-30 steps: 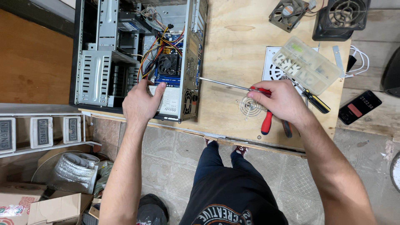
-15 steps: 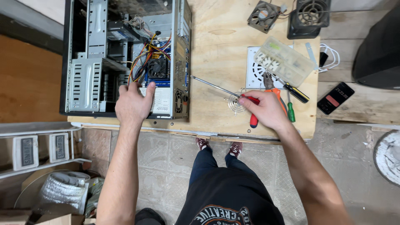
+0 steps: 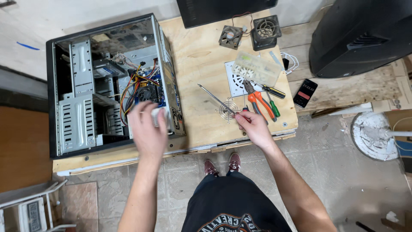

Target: The person installs a power supply unit into a desktop computer case. They place the unit into the rear compartment, select screws from a container, and use a screwdriver to secure the unit to the case.

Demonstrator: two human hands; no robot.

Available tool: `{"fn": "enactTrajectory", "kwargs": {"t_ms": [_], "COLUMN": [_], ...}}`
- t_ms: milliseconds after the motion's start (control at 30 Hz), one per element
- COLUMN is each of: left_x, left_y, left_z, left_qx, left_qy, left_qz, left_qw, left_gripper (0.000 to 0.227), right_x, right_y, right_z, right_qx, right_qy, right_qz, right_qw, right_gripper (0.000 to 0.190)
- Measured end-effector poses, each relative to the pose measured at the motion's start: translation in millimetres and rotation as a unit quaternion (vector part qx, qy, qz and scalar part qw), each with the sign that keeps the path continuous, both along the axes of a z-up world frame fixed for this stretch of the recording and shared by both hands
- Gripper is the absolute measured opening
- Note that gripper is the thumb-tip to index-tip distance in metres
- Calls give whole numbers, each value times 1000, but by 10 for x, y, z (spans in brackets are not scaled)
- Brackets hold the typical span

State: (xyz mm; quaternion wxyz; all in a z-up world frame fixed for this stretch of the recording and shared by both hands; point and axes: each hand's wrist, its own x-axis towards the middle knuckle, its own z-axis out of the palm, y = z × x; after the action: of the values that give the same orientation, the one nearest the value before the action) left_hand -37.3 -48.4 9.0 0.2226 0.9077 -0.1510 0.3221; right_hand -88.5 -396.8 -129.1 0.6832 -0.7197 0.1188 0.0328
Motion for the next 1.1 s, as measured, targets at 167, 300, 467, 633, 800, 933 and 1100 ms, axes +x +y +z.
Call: {"fn": "enactTrajectory", "kwargs": {"t_ms": [167, 300, 467, 633, 800, 933, 1100], "left_x": [-129, 12, 519, 1046, 1526, 1807, 1878], "left_y": [-867, -1337, -1716, -2099, -2405, -2611, -2658], "left_z": [-226, -554, -1052, -1513, -1714, -1816, -1648], "left_qx": [-13, 3, -6, -31, -19, -4, 8], "left_qy": [161, 204, 323, 373, 371, 381, 401], "left_qz": [-141, -188, -166, -117, -83, -59, -48], "left_qw": [977, 961, 932, 920, 925, 923, 915], "left_gripper": [16, 15, 18, 20, 18, 18, 21], "right_x": [-280, -429, -310, -2, 396, 711, 991], "right_y": [36, -70, -320, -694, -1160, -1236, -1234], "right_z": [-116, 94, 31, -11, -218, 30, 78], "right_qx": [53, 65, 81, 101, 36, -2, -46], "right_qy": [4, -10, -25, -28, -22, 8, 44], "right_qz": [-75, -133, -175, -176, -139, -105, -86], "right_qw": [996, 989, 981, 979, 989, 994, 994], "right_gripper": [24, 21, 24, 24, 26, 24, 16]}}
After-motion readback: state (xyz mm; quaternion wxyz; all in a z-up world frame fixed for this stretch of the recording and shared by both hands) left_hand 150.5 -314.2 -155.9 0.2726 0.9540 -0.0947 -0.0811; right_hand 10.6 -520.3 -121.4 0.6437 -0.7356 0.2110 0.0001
